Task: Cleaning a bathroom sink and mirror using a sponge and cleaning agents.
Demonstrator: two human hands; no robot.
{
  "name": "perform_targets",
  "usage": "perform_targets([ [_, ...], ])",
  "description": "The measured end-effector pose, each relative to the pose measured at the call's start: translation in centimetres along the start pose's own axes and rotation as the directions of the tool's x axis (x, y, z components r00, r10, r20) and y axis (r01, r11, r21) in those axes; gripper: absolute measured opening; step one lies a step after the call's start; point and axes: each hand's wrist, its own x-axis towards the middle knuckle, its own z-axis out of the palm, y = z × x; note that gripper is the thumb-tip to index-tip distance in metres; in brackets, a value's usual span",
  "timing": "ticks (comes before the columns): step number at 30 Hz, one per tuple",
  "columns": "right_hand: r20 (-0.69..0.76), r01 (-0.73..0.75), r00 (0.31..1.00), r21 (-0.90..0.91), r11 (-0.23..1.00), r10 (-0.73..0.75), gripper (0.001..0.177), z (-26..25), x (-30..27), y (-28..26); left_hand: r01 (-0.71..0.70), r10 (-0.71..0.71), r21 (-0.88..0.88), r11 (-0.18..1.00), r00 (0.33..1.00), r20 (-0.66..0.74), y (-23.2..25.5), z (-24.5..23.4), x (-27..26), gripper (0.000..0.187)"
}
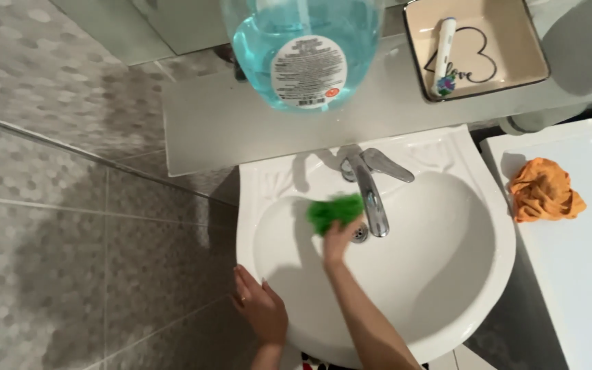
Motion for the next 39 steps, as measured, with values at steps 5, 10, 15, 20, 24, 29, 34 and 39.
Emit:
perform_targets([
  [5, -0.294, -0.046, 0.95, 0.204, 0.978, 0.106, 0.066, -3.5, 5.9, -7.1, 0.124, -0.115, -0.057, 0.991, 0.983, 0.143, 0.2, -0.1, 0.8, 0.067],
  [10, 0.073, 0.38, 0.908, -0.558, 0.738, -0.413, 0.052, -2.7, 4.7, -14.3, 0.072, -0.066, -0.067, 0.995, 0.994, 0.089, -0.3, 0.4, 1.1, 0.066],
  [15, 0.484, 0.586, 0.801, -0.52, 0.621, -0.351, 0.048, -0.6, 8.0, -17.8, 0.006, -0.005, -0.059, 0.998, 1.0, 0.006, -0.2, 0.3, -0.5, 0.064],
  [20, 0.569, 0.757, 0.608, -0.203, 0.621, -0.554, 0.063, -5.1, 9.6, -16.4, 0.037, -0.039, 0.039, 0.999, 0.998, 0.056, 0.4, -0.4, 0.1, 0.07],
  [24, 0.547, 0.69, 0.707, -0.398, 0.605, -0.447, 0.069, -4.9, 6.8, -16.6, 0.0, -0.001, 0.005, 1.0, 0.999, 0.042, 0.2, -0.7, 0.5, 0.071],
  [29, 0.545, 0.714, 0.671, -0.294, 0.635, -0.503, 0.056, 3.3, 6.5, -21.0, 0.033, -0.042, 0.107, 0.994, 0.995, 0.087, -0.3, -0.1, 0.5, 0.073],
  [34, 0.698, 0.652, 0.626, -0.223, 0.724, -0.349, 0.033, 3.7, 8.1, -16.1, 0.087, -0.105, 0.13, 0.988, 0.984, 0.146, -0.1, -0.5, 0.7, 0.075],
  [39, 0.355, 0.661, 0.673, -0.682, 0.313, -0.649, 0.021, 6.5, 7.5, -12.7, 0.039, -0.049, 0.139, 0.989, 0.996, 0.072, -0.9, 0.5, 0.3, 0.075],
])
